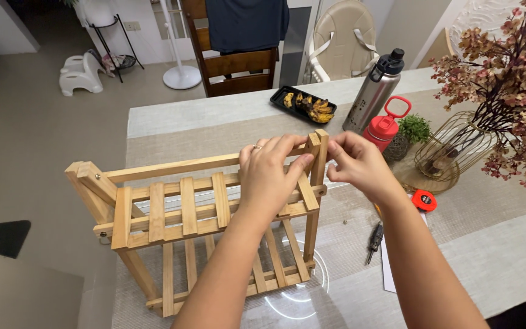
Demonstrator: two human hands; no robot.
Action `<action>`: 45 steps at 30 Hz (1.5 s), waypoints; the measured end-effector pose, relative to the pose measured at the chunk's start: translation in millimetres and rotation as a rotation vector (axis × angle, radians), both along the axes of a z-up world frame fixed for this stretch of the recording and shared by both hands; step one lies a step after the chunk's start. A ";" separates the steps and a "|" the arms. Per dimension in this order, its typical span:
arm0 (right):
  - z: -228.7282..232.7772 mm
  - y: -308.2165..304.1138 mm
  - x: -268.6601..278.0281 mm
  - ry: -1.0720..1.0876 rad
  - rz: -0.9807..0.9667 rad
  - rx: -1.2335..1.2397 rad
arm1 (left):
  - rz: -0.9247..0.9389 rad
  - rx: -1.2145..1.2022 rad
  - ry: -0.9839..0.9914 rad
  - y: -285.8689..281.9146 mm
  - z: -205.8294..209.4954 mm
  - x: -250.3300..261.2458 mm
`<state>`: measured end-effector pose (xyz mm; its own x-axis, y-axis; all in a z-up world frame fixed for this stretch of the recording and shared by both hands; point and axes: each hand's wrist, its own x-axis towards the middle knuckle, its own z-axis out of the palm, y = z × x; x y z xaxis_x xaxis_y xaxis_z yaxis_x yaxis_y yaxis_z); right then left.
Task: The person assembles a small wooden two-tier rack on a dining table. They align the side frames, insert slats, and secure joints by hand, repeatedly checking fit and stability.
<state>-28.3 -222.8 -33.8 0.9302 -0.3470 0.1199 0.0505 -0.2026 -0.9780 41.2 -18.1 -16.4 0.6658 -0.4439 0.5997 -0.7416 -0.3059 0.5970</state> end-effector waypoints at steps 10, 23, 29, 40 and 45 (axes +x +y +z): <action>7.3 9.6 -3.3 -0.016 -0.061 -0.003 | -0.014 -0.028 0.008 2.7 -0.4 -0.2; -2.1 0.1 1.5 -0.063 -0.024 -0.094 | -0.001 -0.018 -0.013 1.1 -1.2 -0.4; 3.8 -16.1 2.4 0.068 0.149 0.219 | -0.001 -0.022 -0.029 0.8 -0.6 -0.9; 7.0 -18.5 2.5 -0.054 0.035 -0.407 | -0.010 -0.023 -0.023 -1.0 -0.3 -0.4; 29.6 -22.2 4.2 0.196 0.246 0.008 | -0.001 -0.012 -0.024 0.0 4.9 0.3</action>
